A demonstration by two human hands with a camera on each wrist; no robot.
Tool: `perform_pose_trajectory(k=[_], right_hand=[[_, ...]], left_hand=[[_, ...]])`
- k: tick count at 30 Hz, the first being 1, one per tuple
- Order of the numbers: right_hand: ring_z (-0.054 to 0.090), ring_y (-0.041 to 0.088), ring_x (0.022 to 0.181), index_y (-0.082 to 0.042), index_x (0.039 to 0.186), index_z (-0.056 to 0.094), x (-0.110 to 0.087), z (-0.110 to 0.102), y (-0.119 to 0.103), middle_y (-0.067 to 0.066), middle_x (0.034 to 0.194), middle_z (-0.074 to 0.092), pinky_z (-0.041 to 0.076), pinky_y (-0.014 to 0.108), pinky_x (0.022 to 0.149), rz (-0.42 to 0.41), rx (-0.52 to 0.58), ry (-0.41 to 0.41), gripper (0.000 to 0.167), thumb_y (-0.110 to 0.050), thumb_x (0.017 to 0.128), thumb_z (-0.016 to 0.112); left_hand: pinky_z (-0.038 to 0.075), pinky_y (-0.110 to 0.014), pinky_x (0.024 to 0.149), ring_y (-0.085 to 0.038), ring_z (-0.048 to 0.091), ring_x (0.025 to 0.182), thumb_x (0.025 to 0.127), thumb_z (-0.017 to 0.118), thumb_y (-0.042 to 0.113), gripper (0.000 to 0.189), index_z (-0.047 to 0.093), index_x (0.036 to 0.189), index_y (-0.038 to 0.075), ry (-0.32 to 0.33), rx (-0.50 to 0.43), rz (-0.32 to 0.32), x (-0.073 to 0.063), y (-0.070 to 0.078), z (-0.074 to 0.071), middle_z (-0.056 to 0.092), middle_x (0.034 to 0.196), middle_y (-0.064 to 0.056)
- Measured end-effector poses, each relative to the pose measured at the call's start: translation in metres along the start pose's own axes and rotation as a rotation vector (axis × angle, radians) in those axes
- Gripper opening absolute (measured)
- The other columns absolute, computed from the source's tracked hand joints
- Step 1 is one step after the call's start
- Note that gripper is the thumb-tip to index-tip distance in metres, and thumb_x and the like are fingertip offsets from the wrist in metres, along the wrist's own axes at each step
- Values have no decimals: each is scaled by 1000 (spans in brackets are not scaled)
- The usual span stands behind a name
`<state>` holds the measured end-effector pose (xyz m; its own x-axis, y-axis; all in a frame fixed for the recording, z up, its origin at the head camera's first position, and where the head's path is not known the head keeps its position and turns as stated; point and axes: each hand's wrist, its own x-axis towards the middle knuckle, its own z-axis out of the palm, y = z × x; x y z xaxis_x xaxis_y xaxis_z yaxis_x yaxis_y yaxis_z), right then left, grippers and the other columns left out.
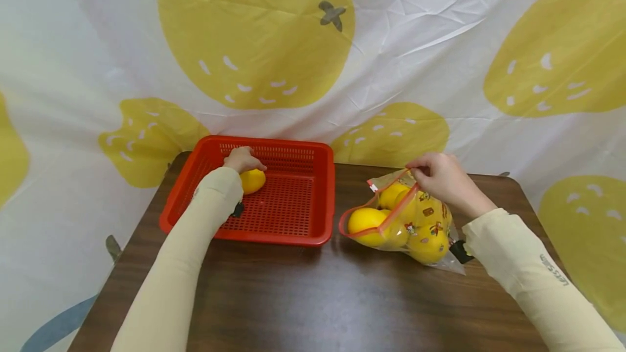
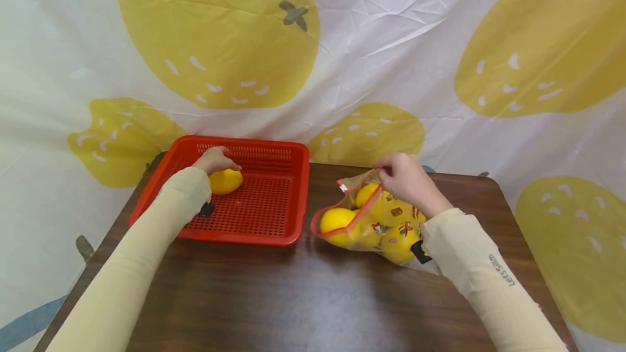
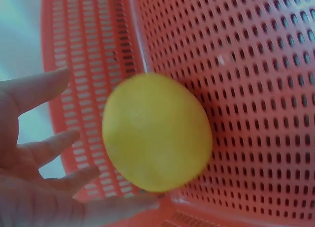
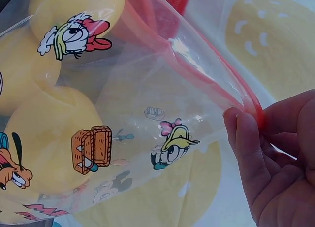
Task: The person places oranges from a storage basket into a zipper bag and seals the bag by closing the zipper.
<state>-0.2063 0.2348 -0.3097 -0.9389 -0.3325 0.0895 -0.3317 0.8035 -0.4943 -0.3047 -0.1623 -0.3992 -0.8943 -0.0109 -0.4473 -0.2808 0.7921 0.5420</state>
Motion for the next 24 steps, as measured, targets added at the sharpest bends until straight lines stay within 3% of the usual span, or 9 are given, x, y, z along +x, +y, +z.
perform_pose_trajectory(k=[5, 9, 14, 18, 24], right_hand=[[60, 13, 56, 7, 102, 65, -1, 0, 0, 21, 86, 66, 50, 24, 50, -2, -5, -3, 22, -4, 88, 51], [60, 14, 56, 6, 103, 65, 0, 0, -1, 21, 88, 66, 50, 24, 50, 0, -3, -7, 23, -3, 88, 51], [59, 13, 56, 6, 103, 65, 0, 0, -1, 20, 87, 65, 50, 24, 50, -4, -3, -6, 22, -3, 88, 51], [59, 13, 56, 6, 102, 65, 0, 1, 0, 21, 88, 65, 49, 24, 50, -7, -7, -2, 22, -4, 88, 51], [59, 13, 55, 6, 103, 65, 0, 1, 1, 21, 89, 64, 49, 23, 49, 3, -9, -7, 23, -4, 88, 51]], left_hand=[[30, -46, 102, -36, 29, 129, 85, 61, 28, 73, 25, 141, 0, -76, 7, -47, 3, -7, 0, 25, 144, -21], [32, -43, 102, -34, 33, 126, 85, 60, 27, 67, 30, 139, 0, -97, 33, -58, 7, -11, 3, 32, 140, -21], [35, -42, 99, -33, 39, 120, 86, 59, 25, 57, 39, 133, 2, -61, 91, -66, 11, -13, 8, 38, 134, -20], [36, -42, 97, -33, 40, 116, 86, 61, 21, 53, 40, 130, 3, -34, 85, -71, 11, -15, 10, 39, 132, -20], [36, -43, 95, -35, 32, 116, 88, 58, 19, 52, 36, 132, 4, -67, 77, -79, 10, -15, 12, 29, 133, -25]])
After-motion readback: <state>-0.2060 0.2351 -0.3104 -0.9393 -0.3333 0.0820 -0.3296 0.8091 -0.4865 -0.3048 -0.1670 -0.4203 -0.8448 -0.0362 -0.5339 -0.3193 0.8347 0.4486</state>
